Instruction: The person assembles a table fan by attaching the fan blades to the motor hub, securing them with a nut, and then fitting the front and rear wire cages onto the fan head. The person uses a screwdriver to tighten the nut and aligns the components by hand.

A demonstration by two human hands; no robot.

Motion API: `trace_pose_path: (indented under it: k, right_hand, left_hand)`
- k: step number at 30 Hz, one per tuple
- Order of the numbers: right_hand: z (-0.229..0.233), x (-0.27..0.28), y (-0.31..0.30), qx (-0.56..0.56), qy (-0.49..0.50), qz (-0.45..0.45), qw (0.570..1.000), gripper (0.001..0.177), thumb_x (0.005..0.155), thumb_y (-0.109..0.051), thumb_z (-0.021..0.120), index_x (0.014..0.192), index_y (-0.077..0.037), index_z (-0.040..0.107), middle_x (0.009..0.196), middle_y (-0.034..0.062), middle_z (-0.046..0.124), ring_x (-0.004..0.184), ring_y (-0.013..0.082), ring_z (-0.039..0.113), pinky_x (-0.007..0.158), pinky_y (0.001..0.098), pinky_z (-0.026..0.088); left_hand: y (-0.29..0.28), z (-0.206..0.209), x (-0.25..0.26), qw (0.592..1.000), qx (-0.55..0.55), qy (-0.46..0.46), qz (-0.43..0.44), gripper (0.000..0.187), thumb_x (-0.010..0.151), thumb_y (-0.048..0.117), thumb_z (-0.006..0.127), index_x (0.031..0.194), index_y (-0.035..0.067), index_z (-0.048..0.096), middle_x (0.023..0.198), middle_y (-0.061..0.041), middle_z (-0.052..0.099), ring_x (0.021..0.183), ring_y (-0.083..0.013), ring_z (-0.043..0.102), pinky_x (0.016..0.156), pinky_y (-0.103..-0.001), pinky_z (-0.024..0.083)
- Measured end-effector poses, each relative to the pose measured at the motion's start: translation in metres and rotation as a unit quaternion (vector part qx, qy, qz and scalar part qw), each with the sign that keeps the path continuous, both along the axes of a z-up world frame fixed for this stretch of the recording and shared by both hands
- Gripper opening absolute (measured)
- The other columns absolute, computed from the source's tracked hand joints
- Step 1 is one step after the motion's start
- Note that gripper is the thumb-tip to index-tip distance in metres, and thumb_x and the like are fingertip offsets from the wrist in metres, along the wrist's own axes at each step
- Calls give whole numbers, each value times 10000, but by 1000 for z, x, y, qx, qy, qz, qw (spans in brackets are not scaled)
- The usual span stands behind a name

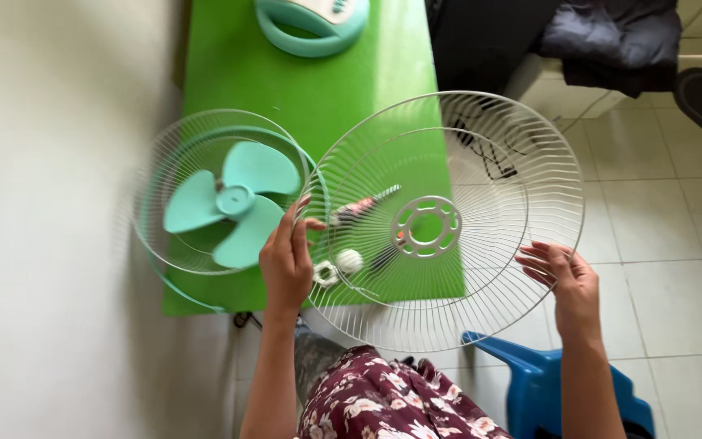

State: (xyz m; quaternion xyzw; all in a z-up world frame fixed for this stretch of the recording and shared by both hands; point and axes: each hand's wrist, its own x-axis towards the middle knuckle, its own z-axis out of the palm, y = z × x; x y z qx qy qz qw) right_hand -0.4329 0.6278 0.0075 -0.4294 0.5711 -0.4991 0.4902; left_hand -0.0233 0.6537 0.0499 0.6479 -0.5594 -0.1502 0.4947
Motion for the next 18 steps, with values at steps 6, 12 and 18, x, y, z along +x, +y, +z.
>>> trace_pose_path:
  k: [6,12,18]
  right_hand:
    - [2,-88,-5,-4,86,0,996,347,1079,-261,557,1283,16,612,1124,179,729,1035,255,734,897,365,585]
    - [-4,-122,-36,-69,164,28,984,334,1029,-167,646,1312,7,610,1143,146,730,1040,206,721,899,327,573]
    - [19,-147,-83,-149,267,20,952,343,1004,-142,725,1297,10,631,1153,131,731,1073,189,711,960,308,562]
  left_hand:
    - [-22,18,-82,987,-73,-113,-91,285,1083,171,529,1349,175,632,943,2,782,823,-199,737,702,-345,548]
    - [-66,20,-144,957,5,-245,-157,288,1019,277,621,1297,252,689,652,-69,654,633,-247,643,626,-420,507]
    - [-133,14,-191,943,-54,-231,-232,281,1040,330,608,1296,255,698,615,-67,608,615,-233,604,616,-409,496]
